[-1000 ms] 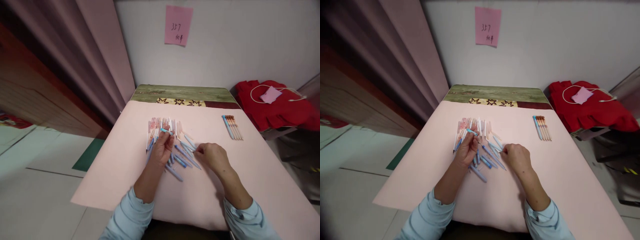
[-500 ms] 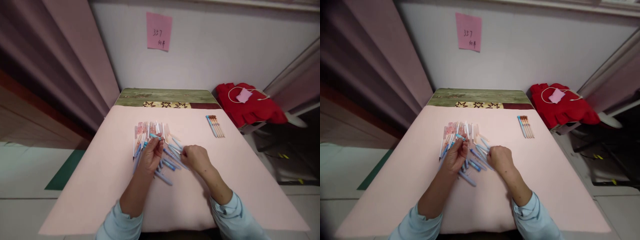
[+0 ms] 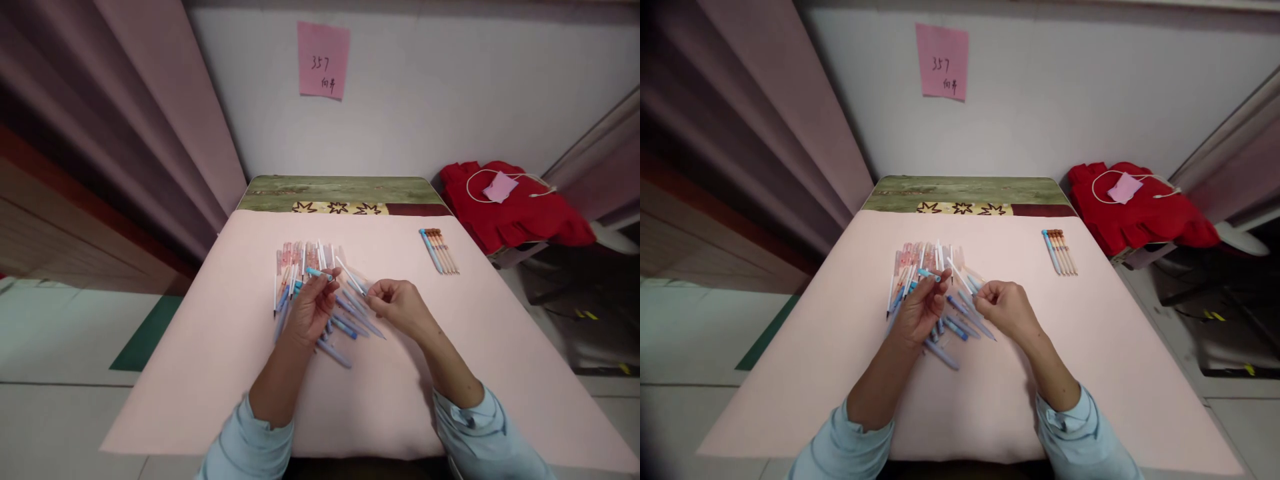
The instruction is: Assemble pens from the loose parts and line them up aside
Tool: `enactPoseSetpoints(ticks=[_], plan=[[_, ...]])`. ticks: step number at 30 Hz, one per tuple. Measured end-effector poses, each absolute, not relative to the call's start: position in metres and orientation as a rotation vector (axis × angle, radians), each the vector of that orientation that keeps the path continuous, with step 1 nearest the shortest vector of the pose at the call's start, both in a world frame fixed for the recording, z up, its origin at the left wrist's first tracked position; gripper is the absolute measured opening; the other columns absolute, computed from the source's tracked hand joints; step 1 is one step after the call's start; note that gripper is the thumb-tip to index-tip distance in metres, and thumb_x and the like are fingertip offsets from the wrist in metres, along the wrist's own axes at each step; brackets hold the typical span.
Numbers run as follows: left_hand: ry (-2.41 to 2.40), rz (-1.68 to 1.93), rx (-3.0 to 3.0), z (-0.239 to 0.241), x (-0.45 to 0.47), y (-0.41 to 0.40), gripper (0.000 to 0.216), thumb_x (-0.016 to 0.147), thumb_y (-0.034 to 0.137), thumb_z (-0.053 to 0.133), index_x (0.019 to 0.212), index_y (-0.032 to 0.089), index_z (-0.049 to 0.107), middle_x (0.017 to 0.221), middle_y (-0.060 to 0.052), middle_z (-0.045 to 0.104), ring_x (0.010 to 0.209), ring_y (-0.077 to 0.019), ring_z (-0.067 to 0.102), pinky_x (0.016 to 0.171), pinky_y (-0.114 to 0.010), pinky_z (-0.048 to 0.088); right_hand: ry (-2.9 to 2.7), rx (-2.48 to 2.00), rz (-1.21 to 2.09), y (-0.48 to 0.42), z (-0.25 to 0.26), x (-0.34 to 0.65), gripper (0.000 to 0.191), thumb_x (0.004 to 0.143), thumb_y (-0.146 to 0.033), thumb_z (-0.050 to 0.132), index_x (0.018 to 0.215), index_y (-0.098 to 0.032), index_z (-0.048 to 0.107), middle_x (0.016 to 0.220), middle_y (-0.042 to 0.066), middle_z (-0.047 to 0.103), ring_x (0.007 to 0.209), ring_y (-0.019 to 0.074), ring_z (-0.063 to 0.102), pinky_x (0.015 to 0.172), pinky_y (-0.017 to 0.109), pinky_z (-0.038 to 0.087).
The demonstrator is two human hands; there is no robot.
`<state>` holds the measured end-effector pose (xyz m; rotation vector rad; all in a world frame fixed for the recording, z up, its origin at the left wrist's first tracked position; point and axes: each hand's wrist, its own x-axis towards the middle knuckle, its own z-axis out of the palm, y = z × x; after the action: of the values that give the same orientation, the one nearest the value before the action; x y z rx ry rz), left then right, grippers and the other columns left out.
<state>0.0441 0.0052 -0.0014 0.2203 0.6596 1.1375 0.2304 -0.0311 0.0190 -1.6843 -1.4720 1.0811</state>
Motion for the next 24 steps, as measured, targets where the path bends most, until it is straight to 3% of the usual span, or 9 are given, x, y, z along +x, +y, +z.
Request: enactPoseSetpoints(ticks=[4,9,12,16,24], plan=[[0.639,1.084,0.272,0.003,0.046,0.001,0.010,0.085,0.009,0.060,0.090,0.009,0.069,0.112,-0.012,0.070,0.066,-0.0077,0.068,0.048,-0.011,0.054,-1.460,-1.605,1.240,-0.032,0.013,0.221,0.008,0.069,-0.024,0.060,0.066,-0.018,0.063,0.055,-0.002,0.058,0.048,0.0102,0.050,0.048,0.021,0.038],[0.637,1.166,0.264,-0.002,0.045,0.003,0.009,0.084,0.007,0.061,0.088,0.007,0.068,0.097,-0.012,0.073,0.065,-0.0073,0.066,0.055,-0.012,0.056,-1.469,-1.549,1.287,-0.030,0.009,0.223,0.017,0.072,-0.033,0.064,0.068,-0.017,0.065,0.055,-0.001,0.058,0.049,0.0108,0.051,0.048,0.022,0.037],[0.643,1.258,0.180,-0.003,0.041,0.008,0.009,0.086,0.008,0.058,0.088,0.006,0.067,0.091,-0.010,0.072,0.064,-0.0064,0.065,0.056,-0.012,0.055,-1.419,-1.649,1.051,-0.026,0.007,0.235,0.025,0.074,-0.042,0.065,0.074,-0.017,0.069,0.059,0.000,0.061,0.053,0.0128,0.053,0.051,0.024,0.038],[0.633,1.323,0.088,-0.001,0.036,0.013,0.012,0.089,0.008,0.055,0.087,0.006,0.066,0.088,-0.010,0.071,0.063,-0.0056,0.063,0.055,-0.011,0.054,-1.548,-1.986,0.582,-0.022,0.006,0.244,0.019,0.078,-0.037,0.060,0.071,-0.022,0.070,0.063,0.001,0.066,0.059,0.0153,0.056,0.056,0.026,0.036],[0.630,1.330,0.103,0.000,0.037,0.013,0.015,0.092,0.008,0.051,0.087,0.006,0.065,0.088,-0.010,0.070,0.062,-0.0052,0.063,0.054,-0.011,0.053,-1.769,-2.158,0.339,-0.026,0.001,0.221,0.020,0.083,-0.036,0.056,0.085,-0.027,0.074,0.086,0.003,0.072,0.074,0.0179,0.061,0.060,0.027,0.032]])
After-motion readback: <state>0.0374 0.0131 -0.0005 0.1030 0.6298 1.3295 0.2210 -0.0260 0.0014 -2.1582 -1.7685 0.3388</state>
